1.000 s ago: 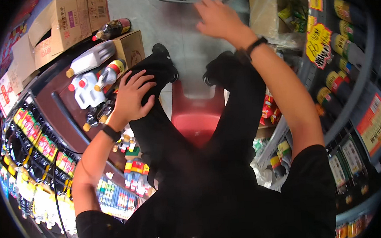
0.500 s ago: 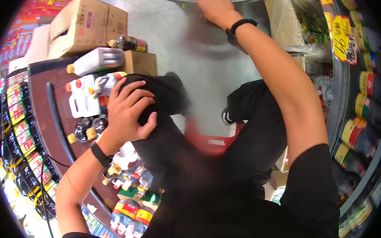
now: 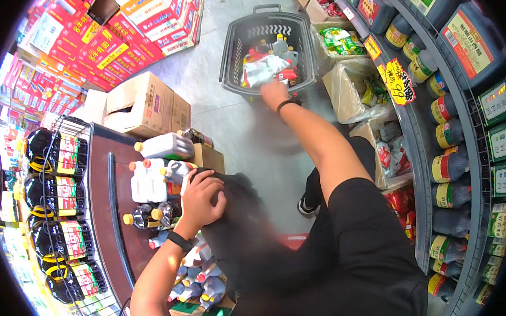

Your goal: The person organizes items within a handheld shopping basket by picking up various packaged food products and bottles and placing them into different positions within the basket while sitting on a red stool.

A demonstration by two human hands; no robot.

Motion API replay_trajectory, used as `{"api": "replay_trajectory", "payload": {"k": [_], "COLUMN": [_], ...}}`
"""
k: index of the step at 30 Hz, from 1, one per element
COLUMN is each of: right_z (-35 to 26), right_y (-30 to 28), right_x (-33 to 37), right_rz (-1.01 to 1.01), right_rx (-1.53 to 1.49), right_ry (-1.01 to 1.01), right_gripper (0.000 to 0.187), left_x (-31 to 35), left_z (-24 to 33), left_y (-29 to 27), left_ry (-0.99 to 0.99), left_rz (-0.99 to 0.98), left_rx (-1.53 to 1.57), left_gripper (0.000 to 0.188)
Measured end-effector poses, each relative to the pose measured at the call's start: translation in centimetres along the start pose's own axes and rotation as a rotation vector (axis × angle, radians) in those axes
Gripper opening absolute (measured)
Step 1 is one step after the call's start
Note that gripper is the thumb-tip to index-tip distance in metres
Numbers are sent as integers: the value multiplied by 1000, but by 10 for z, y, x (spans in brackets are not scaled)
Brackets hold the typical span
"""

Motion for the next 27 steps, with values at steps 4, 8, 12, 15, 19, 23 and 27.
{"api": "replay_trajectory", "payload": {"k": [4, 8, 12, 15, 19, 23, 27], "right_z": [8, 12, 19, 13, -5, -11, -17], "right_y": [6, 4, -8, -11, -11, -28, -36], "right_x": [0, 16, 51, 83, 123, 165, 200], "right_rz": [12, -53, -26, -58, -69, -24, -22], "right_rx": [-45, -74, -77, -63, -103, -122, -141], "right_ry": [-29, -61, -121, -161, -179, -234, -267], "right_gripper": [13, 12, 11, 11, 10, 10, 9], "left_x": [-13, -22, -30, -36, -44, -49, -52], "left_z": [-2, -3, -2, -4, 1, 9, 17], "left_y": [2, 7, 8, 14, 22, 32, 33], "left_ry": [33, 31, 42, 45, 64, 101, 112], "left_rz": [1, 0, 3, -14, -29, -21, 1], "left_rx": [-5, -11, -23, -2, -16, -13, -17], "left_gripper": [5, 5, 7, 9, 8, 7, 7]}}
Point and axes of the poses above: each hand's wrist, its own x-axis away from the middle knuckle, its own y-axis out of the palm, z = x × y, the point moved 4 cm from there along -x, towards the middle knuckle, and after that the axes turned 11 degrees about x, right-handed, at the moved point
